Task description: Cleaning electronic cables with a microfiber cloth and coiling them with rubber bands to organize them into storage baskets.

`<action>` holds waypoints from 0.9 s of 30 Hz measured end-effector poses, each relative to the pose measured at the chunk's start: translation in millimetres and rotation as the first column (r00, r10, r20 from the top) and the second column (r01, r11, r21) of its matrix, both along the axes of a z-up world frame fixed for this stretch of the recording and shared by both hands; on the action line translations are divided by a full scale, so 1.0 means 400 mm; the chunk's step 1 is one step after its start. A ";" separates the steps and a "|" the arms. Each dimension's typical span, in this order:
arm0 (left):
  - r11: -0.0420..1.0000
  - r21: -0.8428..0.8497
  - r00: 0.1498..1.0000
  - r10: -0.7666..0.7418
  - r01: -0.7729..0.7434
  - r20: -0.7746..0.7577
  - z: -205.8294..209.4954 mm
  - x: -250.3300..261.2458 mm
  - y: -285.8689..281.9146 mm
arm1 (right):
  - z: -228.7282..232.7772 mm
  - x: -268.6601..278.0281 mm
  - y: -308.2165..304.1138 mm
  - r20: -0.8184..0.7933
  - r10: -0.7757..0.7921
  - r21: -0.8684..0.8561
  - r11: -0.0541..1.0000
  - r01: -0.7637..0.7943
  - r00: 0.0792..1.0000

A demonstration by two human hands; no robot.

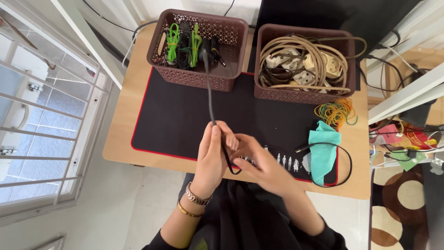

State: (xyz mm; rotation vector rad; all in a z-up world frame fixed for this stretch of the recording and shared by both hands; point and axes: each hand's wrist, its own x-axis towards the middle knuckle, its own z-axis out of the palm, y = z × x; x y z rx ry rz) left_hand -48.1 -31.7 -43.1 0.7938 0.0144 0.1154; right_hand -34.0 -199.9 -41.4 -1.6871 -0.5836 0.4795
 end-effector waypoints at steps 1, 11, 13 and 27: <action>0.999 0.005 0.999 -0.033 0.033 -0.020 0.006 0.003 0.005 | -0.037 -0.010 0.000 -0.189 -0.016 0.051 0.998 0.026 0.982; 0.983 -0.154 0.995 -0.095 0.095 0.010 0.014 0.065 0.047 | 0.018 -0.027 0.049 0.104 -0.019 0.029 0.999 0.016 0.994; 0.978 -0.166 0.992 -0.130 0.127 -0.006 0.029 0.065 0.026 | -0.058 -0.045 0.034 -0.052 0.010 -0.003 1.000 -0.011 0.999; 0.988 -0.153 1.000 0.000 -0.004 -0.028 0.124 0.094 0.277 | 0.037 -0.078 -0.117 -0.020 0.070 -0.367 0.927 -0.072 0.997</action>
